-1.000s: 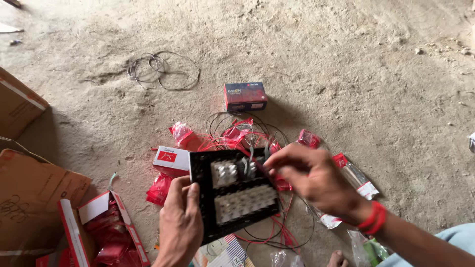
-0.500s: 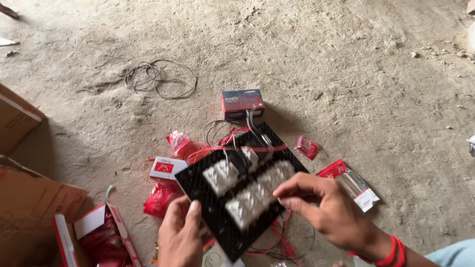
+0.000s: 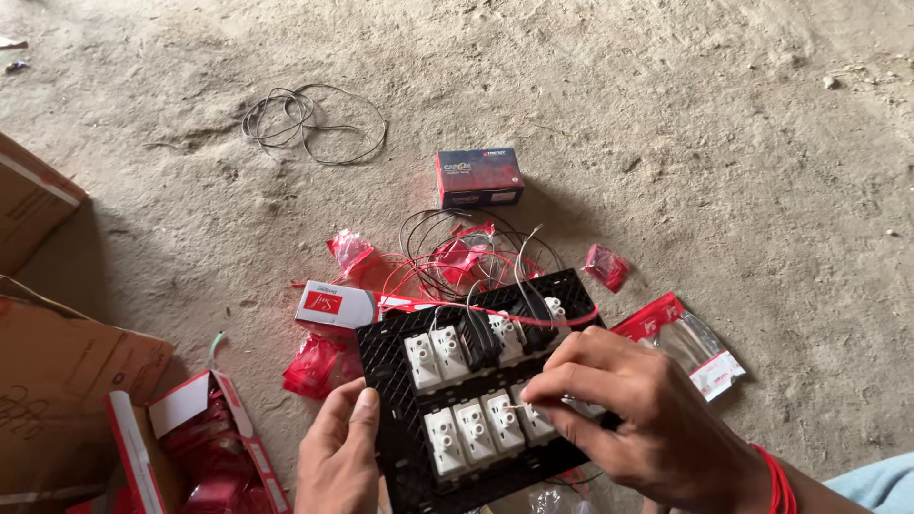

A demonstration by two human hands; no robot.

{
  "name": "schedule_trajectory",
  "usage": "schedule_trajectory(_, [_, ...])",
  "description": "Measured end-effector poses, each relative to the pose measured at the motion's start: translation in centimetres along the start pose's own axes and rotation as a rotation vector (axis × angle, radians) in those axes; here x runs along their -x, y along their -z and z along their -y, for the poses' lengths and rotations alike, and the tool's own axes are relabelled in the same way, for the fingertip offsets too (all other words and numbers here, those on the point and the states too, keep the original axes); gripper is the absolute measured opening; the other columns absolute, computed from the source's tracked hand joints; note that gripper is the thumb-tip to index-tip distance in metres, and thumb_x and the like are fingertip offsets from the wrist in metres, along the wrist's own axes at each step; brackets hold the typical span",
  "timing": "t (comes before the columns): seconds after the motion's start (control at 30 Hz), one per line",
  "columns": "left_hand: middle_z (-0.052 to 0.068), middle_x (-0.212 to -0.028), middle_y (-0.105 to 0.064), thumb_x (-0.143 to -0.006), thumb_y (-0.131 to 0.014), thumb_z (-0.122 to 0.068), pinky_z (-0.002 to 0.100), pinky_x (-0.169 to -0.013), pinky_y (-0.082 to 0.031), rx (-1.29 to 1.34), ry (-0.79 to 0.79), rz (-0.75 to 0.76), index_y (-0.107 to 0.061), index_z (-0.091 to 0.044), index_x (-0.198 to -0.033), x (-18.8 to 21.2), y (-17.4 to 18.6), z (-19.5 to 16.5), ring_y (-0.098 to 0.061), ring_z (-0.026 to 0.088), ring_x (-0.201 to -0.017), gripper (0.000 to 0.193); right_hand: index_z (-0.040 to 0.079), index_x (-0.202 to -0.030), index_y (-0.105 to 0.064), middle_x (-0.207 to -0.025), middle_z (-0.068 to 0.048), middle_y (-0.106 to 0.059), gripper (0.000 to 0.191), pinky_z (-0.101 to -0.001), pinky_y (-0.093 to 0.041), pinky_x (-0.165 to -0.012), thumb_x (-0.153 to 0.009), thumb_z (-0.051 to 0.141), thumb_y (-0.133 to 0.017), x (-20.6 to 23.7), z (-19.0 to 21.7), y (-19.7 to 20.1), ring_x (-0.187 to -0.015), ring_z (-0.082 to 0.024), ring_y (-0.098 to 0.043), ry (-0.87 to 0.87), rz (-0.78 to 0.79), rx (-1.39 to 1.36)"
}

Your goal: The person sits on the floor and wires a black switchboard with multiple white switches. They strip red and black wires with pliers, insert them into terminal screws, and tighten the connections with a screwdriver.

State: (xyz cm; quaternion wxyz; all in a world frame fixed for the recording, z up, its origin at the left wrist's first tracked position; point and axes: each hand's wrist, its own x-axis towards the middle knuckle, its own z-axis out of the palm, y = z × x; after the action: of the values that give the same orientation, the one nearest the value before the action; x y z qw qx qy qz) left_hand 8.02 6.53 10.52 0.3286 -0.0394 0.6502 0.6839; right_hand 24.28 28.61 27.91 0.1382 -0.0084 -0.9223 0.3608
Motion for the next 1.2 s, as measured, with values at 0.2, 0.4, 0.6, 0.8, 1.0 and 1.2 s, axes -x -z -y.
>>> schedule_trajectory(0.2, [0.005, -0.104, -0.076, -0.099, -0.054, -0.023, 0.026, -0.089, -0.050, -0.086, -0.022, -0.015, -0.066, -0.003, -0.124, 1.2, -0.8, -2.6, -0.066, 0.010, -0.098, 0.034, 0.009, -0.097, -0.077, -0.089, -0.003, -0.070, 0.018, -0.0317, -0.058, -0.068, -0.080, 0.004, -0.077, 0.8, -0.5, 0.2, -0.086, -0.018, -0.068, -0.082, 0.020, -0.016])
schedule_trajectory(0.4, [0.005, -0.098, -0.075, -0.100, -0.055, -0.031, 0.027, -0.088, -0.048, -0.311, -0.031, -0.097, -0.068, -0.006, -0.122, 2.0, -0.9, -3.5, -0.062, 0.009, -0.096, 0.036, 0.012, -0.093, -0.072, -0.088, 0.000, -0.069, 0.016, -0.0320, -0.055, -0.070, -0.079, 0.010, -0.080, 1.7, -0.1, -0.3, -0.083, -0.017, -0.071, 0.016, -0.020, 0.113])
schedule_trajectory(0.6, [0.003, -0.098, -0.076, -0.099, -0.054, -0.031, 0.026, -0.088, -0.049, -0.308, -0.031, -0.090, -0.069, -0.006, -0.121, 2.4, -1.4, -4.1, -0.063, 0.008, -0.096, 0.036, 0.012, -0.094, -0.075, -0.091, -0.002, -0.069, 0.020, -0.0332, -0.055, -0.066, -0.076, 0.014, -0.082, 1.5, 0.1, -0.3, -0.081, -0.019, -0.070, 0.147, -0.007, 0.207])
schedule_trajectory(0.8, [0.003, -0.104, -0.076, -0.098, -0.053, -0.030, 0.025, -0.093, -0.048, -0.275, -0.011, -0.061, -0.067, -0.007, -0.120, 3.0, -2.1, -5.1, -0.064, 0.007, -0.103, 0.035, 0.010, -0.090, -0.075, -0.089, -0.003, -0.069, 0.017, -0.0333, -0.057, -0.065, -0.073, 0.011, -0.080, 1.0, 0.7, -0.2, -0.081, -0.020, -0.071, 0.132, -0.006, 0.219])
schedule_trajectory(1.0, [0.004, -0.101, -0.074, -0.099, -0.053, -0.030, 0.026, -0.090, -0.048, -0.248, -0.050, -0.028, -0.067, -0.003, -0.118, 3.0, -2.4, -5.2, -0.062, 0.009, -0.098, 0.035, 0.009, -0.089, -0.073, -0.089, -0.004, -0.067, 0.017, -0.0341, -0.056, -0.069, -0.073, 0.010, -0.079, 0.9, 0.8, -0.4, -0.083, -0.019, -0.069, 0.096, -0.041, 0.182])
schedule_trajectory(1.2, [0.003, -0.095, -0.070, -0.101, -0.053, -0.029, 0.027, -0.084, -0.047, -0.241, -0.029, -0.027, -0.067, -0.003, -0.117, 2.7, -2.5, -5.0, -0.058, 0.009, -0.091, 0.034, 0.008, -0.087, -0.074, -0.086, -0.001, -0.067, 0.015, -0.0327, -0.055, -0.072, -0.072, 0.007, -0.076, 1.0, 0.4, -0.4, -0.084, -0.017, -0.068, -0.022, -0.030, 0.087])
